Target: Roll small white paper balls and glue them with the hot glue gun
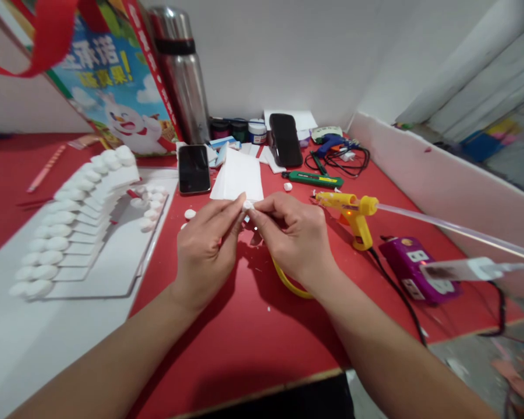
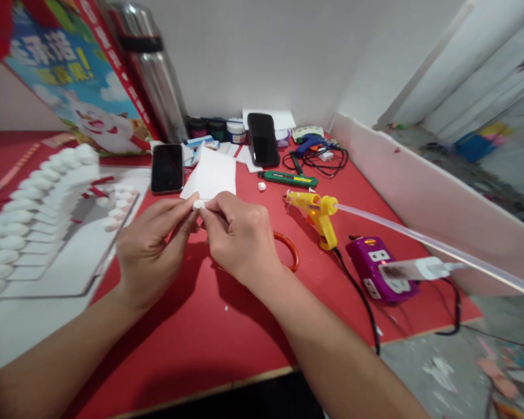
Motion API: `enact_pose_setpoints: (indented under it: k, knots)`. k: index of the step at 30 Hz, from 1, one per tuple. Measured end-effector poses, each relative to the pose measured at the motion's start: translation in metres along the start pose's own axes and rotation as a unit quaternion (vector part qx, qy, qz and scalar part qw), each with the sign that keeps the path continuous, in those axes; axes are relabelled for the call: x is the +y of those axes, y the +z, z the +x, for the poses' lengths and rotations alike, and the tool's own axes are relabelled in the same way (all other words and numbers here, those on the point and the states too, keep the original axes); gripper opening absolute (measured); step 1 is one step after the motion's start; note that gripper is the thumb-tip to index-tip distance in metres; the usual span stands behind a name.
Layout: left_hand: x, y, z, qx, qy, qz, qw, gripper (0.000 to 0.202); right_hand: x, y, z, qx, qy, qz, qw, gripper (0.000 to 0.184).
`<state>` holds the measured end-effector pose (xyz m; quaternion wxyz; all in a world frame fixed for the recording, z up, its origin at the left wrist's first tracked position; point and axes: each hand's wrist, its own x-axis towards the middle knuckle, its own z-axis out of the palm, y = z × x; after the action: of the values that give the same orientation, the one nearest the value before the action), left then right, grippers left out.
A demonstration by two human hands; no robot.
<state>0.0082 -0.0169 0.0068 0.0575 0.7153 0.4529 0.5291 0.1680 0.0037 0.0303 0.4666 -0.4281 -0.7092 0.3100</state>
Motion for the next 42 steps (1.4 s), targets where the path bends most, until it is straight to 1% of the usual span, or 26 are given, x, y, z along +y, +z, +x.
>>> enact_pose_setpoints:
  k: [1,3,5,7,9,10,12,16,18,20,24,26,28,32,35,37,38,40,42]
  knots:
    - [0.001,-0.001,0.0,-0.005,-0.003,-0.014,1.0,0.03,-0.001,-0.002,0.001,0.0,-0.005,0.005,1.0,0.015]
    - [0.001,-0.004,0.003,-0.014,-0.034,-0.073,0.997,0.027,-0.001,-0.008,0.003,-0.02,-0.014,0.032,0.999,0.013]
    - [0.0,-0.008,0.008,-0.032,-0.087,-0.149,0.985,0.021,-0.001,-0.014,0.006,-0.054,-0.027,0.06,0.996,0.012]
    - [-0.002,-0.012,0.012,-0.07,-0.131,-0.203,0.968,0.017,0.0,-0.018,0.008,-0.077,-0.041,0.069,0.994,0.013]
    - [-0.004,-0.015,0.015,-0.103,-0.142,-0.229,0.957,0.016,0.0,-0.019,0.009,-0.082,-0.046,0.069,0.993,0.016]
    - [-0.004,-0.016,0.015,-0.11,-0.14,-0.235,0.955,0.017,0.001,-0.019,0.009,-0.083,-0.042,0.071,0.993,0.018]
    - [-0.003,-0.016,0.015,-0.108,-0.137,-0.232,0.957,0.018,0.0,-0.017,0.009,-0.08,-0.013,0.082,0.993,0.023]
    - [0.001,-0.016,0.015,-0.08,-0.151,-0.197,0.965,0.016,-0.001,-0.014,0.01,-0.063,0.089,0.118,0.987,0.036]
    - [0.001,-0.015,0.015,-0.072,-0.157,-0.189,0.967,0.015,-0.001,-0.013,0.01,-0.06,0.109,0.131,0.984,0.038]
    - [0.0,-0.014,0.014,-0.063,-0.158,-0.187,0.968,0.015,0.0,-0.011,0.009,-0.052,0.095,0.113,0.988,0.034]
    - [-0.001,-0.011,0.012,-0.037,-0.145,-0.172,0.974,0.014,0.001,-0.004,0.004,-0.001,0.03,0.022,0.999,0.021]
    - [-0.001,-0.01,0.011,-0.027,-0.119,-0.142,0.982,0.015,0.0,-0.001,0.001,0.022,0.007,-0.001,1.0,0.018]
    - [-0.001,-0.009,0.009,-0.016,-0.084,-0.097,0.992,0.016,-0.002,0.002,-0.001,0.029,-0.009,-0.009,0.999,0.016]
    - [0.001,-0.007,0.006,0.008,-0.022,-0.004,1.0,0.021,-0.006,0.003,-0.003,0.012,-0.006,0.012,1.0,0.016]
    - [0.003,-0.006,0.006,0.008,0.005,0.026,1.0,0.024,-0.007,0.0,-0.002,0.013,0.003,0.024,1.0,0.017]
    - [0.004,-0.007,0.007,0.002,-0.002,0.005,1.0,0.023,-0.006,-0.005,0.0,-0.001,0.013,0.05,0.999,0.018]
    - [0.004,-0.008,0.008,-0.003,-0.016,-0.024,1.0,0.02,-0.006,-0.007,0.001,-0.014,0.019,0.07,0.997,0.02]
    - [0.003,-0.011,0.012,-0.026,-0.066,-0.106,0.992,0.015,-0.004,-0.012,0.004,-0.05,0.028,0.11,0.992,0.023]
    - [0.0,-0.014,0.015,-0.066,-0.123,-0.182,0.973,0.011,-0.002,-0.016,0.006,-0.083,0.034,0.136,0.987,0.027]
